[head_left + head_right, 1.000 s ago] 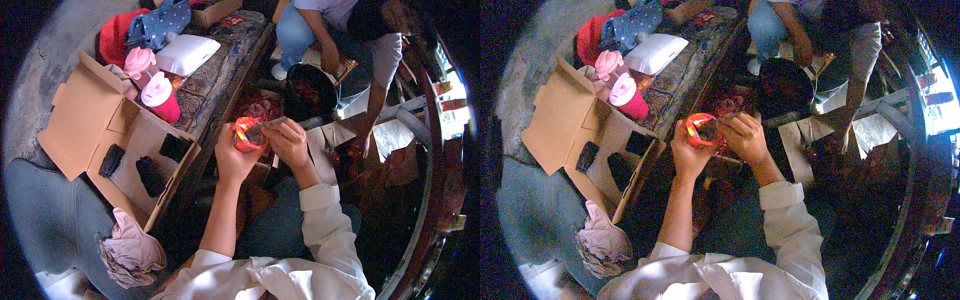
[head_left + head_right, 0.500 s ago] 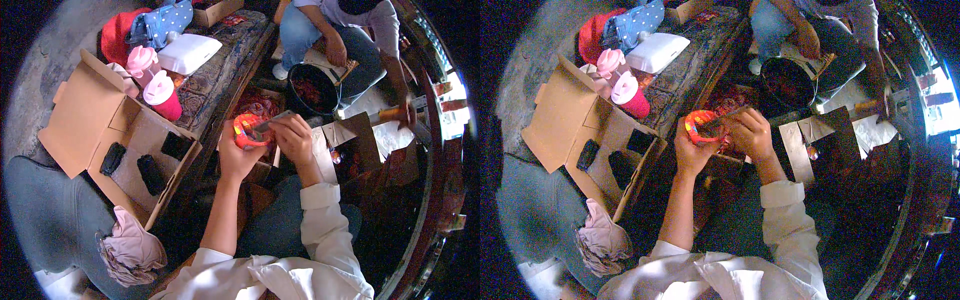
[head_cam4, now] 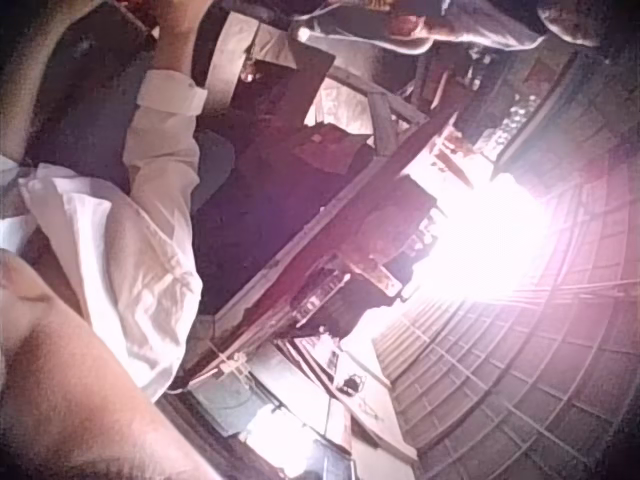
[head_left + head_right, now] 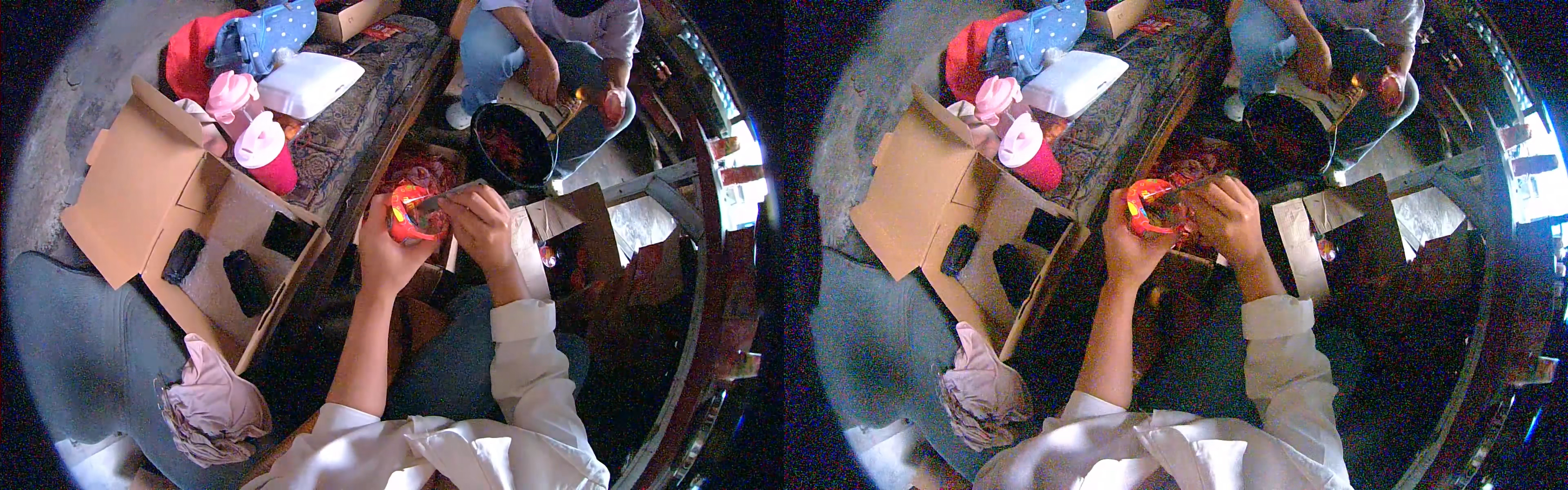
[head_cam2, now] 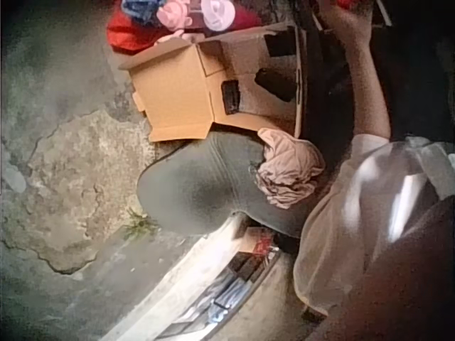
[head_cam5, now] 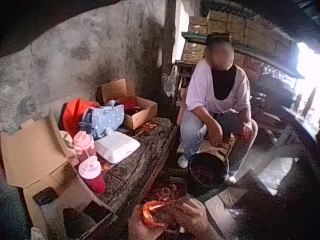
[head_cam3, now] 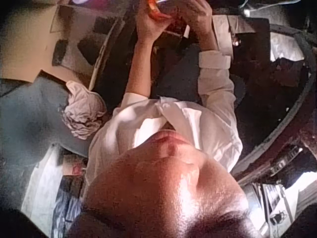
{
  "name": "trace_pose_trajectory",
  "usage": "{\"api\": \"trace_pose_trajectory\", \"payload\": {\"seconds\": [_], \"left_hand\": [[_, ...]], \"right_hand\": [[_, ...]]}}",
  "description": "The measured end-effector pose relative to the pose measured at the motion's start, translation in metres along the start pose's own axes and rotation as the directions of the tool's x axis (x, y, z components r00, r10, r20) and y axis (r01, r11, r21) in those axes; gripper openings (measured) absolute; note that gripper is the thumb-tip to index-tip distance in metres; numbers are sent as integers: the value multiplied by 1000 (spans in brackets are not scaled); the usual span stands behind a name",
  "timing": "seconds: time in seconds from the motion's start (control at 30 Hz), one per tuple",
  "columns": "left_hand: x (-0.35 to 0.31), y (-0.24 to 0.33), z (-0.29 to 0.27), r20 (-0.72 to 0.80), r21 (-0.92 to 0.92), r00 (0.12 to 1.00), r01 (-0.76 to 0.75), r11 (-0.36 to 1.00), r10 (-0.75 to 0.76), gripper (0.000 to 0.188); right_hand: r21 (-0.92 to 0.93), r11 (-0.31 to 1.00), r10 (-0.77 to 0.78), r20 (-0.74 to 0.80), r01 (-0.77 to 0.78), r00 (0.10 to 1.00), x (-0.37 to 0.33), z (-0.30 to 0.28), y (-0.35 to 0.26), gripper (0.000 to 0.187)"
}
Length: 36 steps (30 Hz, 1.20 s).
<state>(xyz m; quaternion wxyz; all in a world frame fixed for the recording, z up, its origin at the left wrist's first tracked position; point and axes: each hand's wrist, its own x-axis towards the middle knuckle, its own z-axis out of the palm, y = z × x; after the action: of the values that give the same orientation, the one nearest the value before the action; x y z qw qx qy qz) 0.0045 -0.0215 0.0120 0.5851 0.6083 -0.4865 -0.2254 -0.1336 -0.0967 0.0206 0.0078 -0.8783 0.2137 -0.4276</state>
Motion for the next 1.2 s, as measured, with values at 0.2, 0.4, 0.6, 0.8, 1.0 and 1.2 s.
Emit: {"api": "trace_pose_trajectory", "payload": {"seconds": [0.2, 0.4, 0.6, 0.8, 1.0, 1.2], "left_hand": [[1, 5, -1, 56, -38, 998, -1, 999, 3, 51], [1, 7, -1, 93, -125, 995, 33, 992, -22, 50], [0, -7, 2, 232, -342, 967, 178, 923, -101, 46], [-1, -16, 9, 180, -421, 980, 157, 894, -87, 46], [1, -16, 7, 40, -285, 999, 9, 958, 2, 52], [1, -13, 7, 19, -146, 999, -27, 989, 30, 55]], "right_hand": [[-1, 1000, -24, 1, 24, 1000, -9, 7, 9, 25], [26, 999, -26, 12, 25, 1000, -10, 7, 10, 26], [138, 989, 61, -50, -54, 997, -6, 9, 10, 24], [192, 952, 258, -89, -237, 962, -4, 7, 7, 21], [252, 839, 520, -112, -482, 847, -7, 11, 6, 25], [143, 909, 401, -44, -392, 915, -5, 6, 9, 23]]}}
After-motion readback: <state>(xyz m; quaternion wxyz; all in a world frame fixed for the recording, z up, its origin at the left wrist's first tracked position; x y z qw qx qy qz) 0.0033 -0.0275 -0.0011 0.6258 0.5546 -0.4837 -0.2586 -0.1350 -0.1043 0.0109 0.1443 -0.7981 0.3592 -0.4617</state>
